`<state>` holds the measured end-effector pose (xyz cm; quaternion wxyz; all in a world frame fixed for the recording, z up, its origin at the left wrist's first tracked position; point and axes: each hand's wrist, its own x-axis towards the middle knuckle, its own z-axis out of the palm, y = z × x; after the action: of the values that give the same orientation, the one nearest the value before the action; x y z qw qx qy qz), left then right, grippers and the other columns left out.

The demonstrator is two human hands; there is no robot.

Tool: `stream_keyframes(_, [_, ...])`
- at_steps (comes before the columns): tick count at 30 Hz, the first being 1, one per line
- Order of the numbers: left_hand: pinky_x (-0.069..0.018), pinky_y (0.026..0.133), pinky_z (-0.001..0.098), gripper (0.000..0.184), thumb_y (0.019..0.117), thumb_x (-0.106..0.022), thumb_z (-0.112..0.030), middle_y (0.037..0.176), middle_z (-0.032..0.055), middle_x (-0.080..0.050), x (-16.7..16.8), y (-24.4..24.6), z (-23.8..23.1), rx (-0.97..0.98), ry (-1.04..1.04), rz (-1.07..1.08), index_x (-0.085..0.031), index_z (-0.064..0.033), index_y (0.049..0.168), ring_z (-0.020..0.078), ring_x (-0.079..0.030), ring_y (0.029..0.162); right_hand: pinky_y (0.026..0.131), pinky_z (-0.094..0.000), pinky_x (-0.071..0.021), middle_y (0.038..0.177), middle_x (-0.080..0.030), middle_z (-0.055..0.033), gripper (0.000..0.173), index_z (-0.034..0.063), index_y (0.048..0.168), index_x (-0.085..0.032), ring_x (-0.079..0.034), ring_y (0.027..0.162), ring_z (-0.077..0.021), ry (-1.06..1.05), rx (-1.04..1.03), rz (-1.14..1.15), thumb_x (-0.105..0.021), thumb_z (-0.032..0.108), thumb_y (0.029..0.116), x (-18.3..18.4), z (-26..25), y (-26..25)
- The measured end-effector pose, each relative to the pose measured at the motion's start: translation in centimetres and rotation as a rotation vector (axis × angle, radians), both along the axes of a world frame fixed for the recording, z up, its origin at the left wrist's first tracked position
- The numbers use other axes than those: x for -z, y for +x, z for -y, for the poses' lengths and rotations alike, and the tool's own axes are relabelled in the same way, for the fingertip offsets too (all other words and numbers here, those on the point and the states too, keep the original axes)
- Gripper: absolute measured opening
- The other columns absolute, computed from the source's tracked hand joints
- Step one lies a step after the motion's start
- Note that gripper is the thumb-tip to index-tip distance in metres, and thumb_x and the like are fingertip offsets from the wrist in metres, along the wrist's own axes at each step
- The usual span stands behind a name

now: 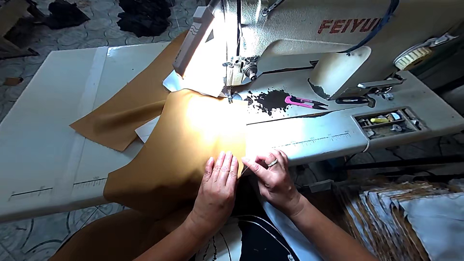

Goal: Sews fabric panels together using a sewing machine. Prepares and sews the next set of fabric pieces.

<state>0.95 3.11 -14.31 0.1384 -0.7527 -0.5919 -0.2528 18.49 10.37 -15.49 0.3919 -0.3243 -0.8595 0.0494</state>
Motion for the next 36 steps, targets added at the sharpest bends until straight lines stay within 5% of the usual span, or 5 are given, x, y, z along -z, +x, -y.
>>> stream_keyframes(5, [-0.0481,0.103,0.0597,0.055,0.1083,-0.036,-0.042,0.116,0.0141,-0.075,-2.4,-1.9,-2.6,0.087,-0.073,0.154,-0.075,-0.0033,0.110,0.0316,-0.070,0.116,0.101,-0.0468,-0.0420,0.100,-0.069,-0.0064,0.034,0.0253,0.109,-0.080,-0.062,0.107,-0.0256,0.024,-0.026,0.050,-0.056,0.009,0.0911,-0.9,-0.9,0.1])
stream_keyframes(11, [-0.0118,0.109,0.0835,0.058,0.1028,-0.033,-0.060,0.159,0.0025,-0.047,-3.8,-6.8,-7.9,0.081,-0.448,0.096,-0.055,-0.0328,0.149,0.0399,-0.028,0.154,0.099,-0.0466,-0.0428,0.096,-0.068,-0.0039,0.038,0.0284,0.112,-0.079,-0.062,0.104,-0.0243,0.062,-0.038,0.088,-0.055,0.011,0.0893,-0.8,-1.3,0.6])
stream_keyframes(27, [-0.0095,0.109,0.0838,0.064,0.0974,-0.042,-0.068,0.164,0.0029,-0.040,-4.6,-8.6,-12.8,0.072,-0.569,0.093,-0.052,-0.0343,0.151,0.0392,-0.020,0.156,0.095,-0.0589,-0.0476,0.091,-0.071,-0.0116,0.035,0.0223,0.108,-0.081,-0.068,0.094,-0.0341,0.056,-0.063,0.224,-0.056,0.008,0.0887,-3.0,-5.5,-1.0])
stream_keyframes(32, [-0.0465,0.099,0.0631,0.033,0.0949,-0.061,-0.039,0.126,0.0086,-0.071,-4.2,-4.8,-9.5,0.185,-0.179,0.066,-0.078,-0.0123,0.106,0.0313,-0.064,0.124,0.092,-0.0572,-0.0490,0.092,-0.070,-0.0110,0.032,0.0222,0.110,-0.081,-0.068,0.096,-0.0330,0.023,-0.092,0.219,-0.056,0.011,0.0908,-3.1,-6.2,-1.2])
stream_keyframes(36, [-0.0428,0.101,0.0701,0.045,0.0959,-0.053,-0.037,0.131,0.0092,-0.071,-2.0,-2.0,-5.2,0.078,-0.150,0.198,-0.074,-0.0084,0.122,0.0324,-0.065,0.126,0.092,-0.0557,-0.0486,0.090,-0.070,-0.0102,0.036,0.0232,0.113,-0.080,-0.068,0.092,-0.0318,0.045,-0.092,0.232,-0.054,0.012,0.0906,-3.1,-6.2,-1.0])
